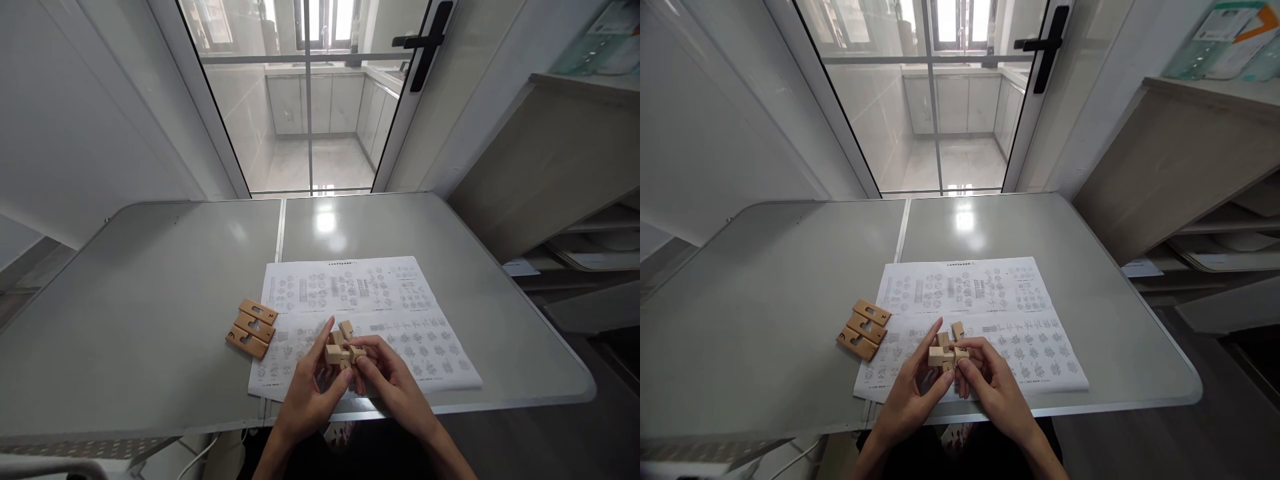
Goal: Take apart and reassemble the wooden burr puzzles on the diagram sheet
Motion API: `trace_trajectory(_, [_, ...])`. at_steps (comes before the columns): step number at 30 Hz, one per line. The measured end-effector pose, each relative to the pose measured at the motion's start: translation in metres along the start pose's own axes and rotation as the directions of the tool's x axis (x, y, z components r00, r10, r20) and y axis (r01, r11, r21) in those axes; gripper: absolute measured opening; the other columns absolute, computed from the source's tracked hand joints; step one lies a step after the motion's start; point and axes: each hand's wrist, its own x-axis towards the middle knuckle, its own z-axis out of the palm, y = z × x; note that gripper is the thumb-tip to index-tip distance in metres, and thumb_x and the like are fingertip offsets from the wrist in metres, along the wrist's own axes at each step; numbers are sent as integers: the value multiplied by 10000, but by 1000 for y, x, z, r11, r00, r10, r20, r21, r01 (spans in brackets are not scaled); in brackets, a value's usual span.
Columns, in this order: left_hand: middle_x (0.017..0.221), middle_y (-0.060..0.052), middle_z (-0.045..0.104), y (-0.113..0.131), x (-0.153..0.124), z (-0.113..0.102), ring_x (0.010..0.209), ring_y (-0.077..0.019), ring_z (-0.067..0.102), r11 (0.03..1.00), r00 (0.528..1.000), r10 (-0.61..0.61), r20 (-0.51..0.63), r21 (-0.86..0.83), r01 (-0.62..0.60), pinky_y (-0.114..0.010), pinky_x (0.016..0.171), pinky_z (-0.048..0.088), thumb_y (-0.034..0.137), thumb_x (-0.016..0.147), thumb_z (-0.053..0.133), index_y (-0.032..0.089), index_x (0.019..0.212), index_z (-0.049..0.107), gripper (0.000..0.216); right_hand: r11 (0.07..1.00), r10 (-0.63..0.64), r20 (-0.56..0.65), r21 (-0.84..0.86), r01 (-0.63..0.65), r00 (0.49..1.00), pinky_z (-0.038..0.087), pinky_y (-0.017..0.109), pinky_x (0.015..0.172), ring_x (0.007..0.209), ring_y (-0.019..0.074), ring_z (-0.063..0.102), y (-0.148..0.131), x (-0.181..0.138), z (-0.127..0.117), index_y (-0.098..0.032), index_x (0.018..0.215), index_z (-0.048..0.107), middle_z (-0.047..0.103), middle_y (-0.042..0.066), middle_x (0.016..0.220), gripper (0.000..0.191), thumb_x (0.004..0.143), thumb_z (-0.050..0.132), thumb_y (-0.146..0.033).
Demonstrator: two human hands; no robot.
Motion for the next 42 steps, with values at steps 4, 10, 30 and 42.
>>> trace_trajectory(4, [1055,-70,701,2,0,-1,961,-214,662,1000,1000,25,0,-2,-25,-361,961,567,361,971,718,260,1684,352,808,1000,9,17,2,-9,1000,513,308,694,665,149,607,2,-1,-2,-243,1232,669,642,-17,762,323,1067,629,-518])
trace_trajectory(10, [969,-51,706,6,0,-1,855,-193,645,999,999,42,3,-1,-42,-346,904,578,351,943,737,269,1660,410,792,1000,2,38,-3,-2,999,504,306,697,674,143,593,5,-3,-3,-244,1261,664,626,-17,797,311,1078,620,-492])
trace_trajectory(30, [1012,-57,683,7,1,0,818,-172,604,999,997,38,62,28,-40,-266,718,485,333,960,719,253,1476,502,565,999,12,-28,-40,-13,1000,471,290,637,646,140,539,4,-6,0,-227,1204,690,632,0,810,355,1029,672,-535])
trace_trajectory(42, [1004,-58,713,7,0,-1,824,-177,623,997,995,47,89,52,-51,-277,734,498,308,965,706,246,1481,504,558,999,34,-52,-24,-35,998,463,289,607,620,142,539,5,-4,-1,-211,1201,697,609,-9,755,386,1014,686,-548])
